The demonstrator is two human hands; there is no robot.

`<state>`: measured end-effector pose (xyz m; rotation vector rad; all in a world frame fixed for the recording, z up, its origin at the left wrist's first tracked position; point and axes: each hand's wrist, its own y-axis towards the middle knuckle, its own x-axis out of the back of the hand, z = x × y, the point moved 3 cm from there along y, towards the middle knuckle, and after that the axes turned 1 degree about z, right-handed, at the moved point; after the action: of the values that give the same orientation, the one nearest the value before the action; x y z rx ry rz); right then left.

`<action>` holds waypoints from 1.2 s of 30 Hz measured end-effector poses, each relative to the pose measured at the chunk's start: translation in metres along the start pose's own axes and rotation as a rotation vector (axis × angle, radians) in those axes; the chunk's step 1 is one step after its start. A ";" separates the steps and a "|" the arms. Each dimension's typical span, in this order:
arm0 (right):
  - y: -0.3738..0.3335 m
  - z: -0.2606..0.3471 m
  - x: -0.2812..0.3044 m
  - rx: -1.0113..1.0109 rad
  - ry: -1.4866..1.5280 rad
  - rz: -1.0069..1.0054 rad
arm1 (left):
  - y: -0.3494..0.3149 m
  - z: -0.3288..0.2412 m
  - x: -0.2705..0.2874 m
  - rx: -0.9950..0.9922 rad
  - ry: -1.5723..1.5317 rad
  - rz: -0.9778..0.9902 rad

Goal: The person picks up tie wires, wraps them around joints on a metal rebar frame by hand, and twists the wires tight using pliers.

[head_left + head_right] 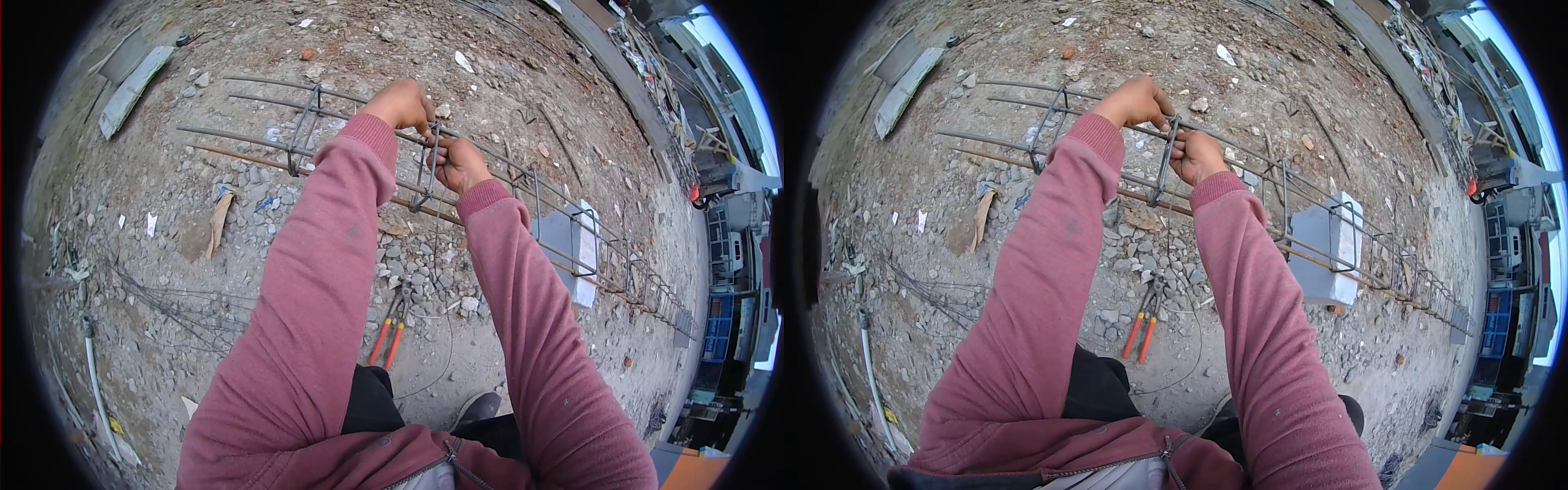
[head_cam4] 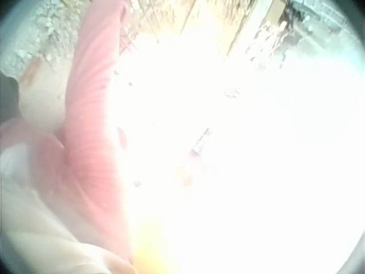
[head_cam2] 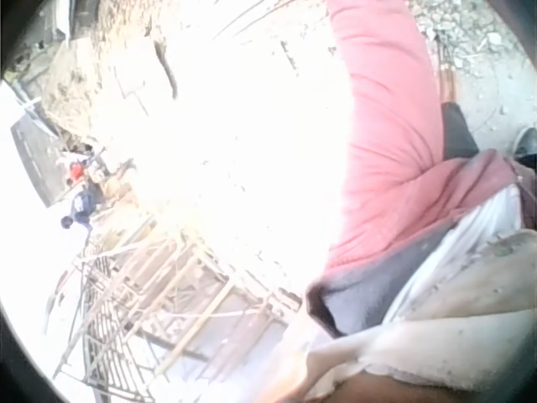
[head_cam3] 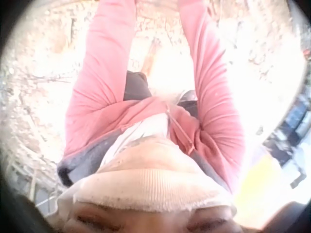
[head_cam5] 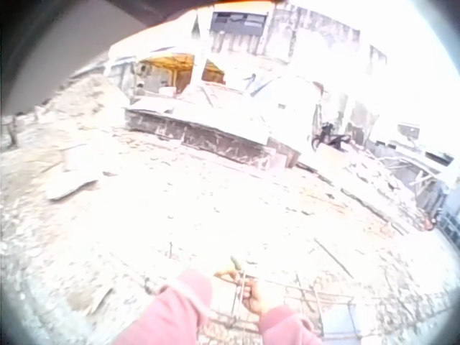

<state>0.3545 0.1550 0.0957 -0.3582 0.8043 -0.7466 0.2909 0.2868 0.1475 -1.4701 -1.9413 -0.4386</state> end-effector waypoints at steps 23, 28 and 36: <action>0.005 0.003 0.010 0.124 0.078 -0.191 | 0.002 -0.004 -0.025 0.304 0.115 -0.458; -0.014 0.008 0.009 0.029 -0.244 -0.229 | -0.004 -0.005 -0.036 0.128 0.124 -0.604; -0.046 0.041 -0.040 0.383 -2.020 -0.317 | -0.006 0.007 -0.027 -0.084 0.041 -0.459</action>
<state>0.3462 0.1526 0.1684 -0.6581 -1.2974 -0.4582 0.2871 0.2693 0.1249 -1.0434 -2.2476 -0.7525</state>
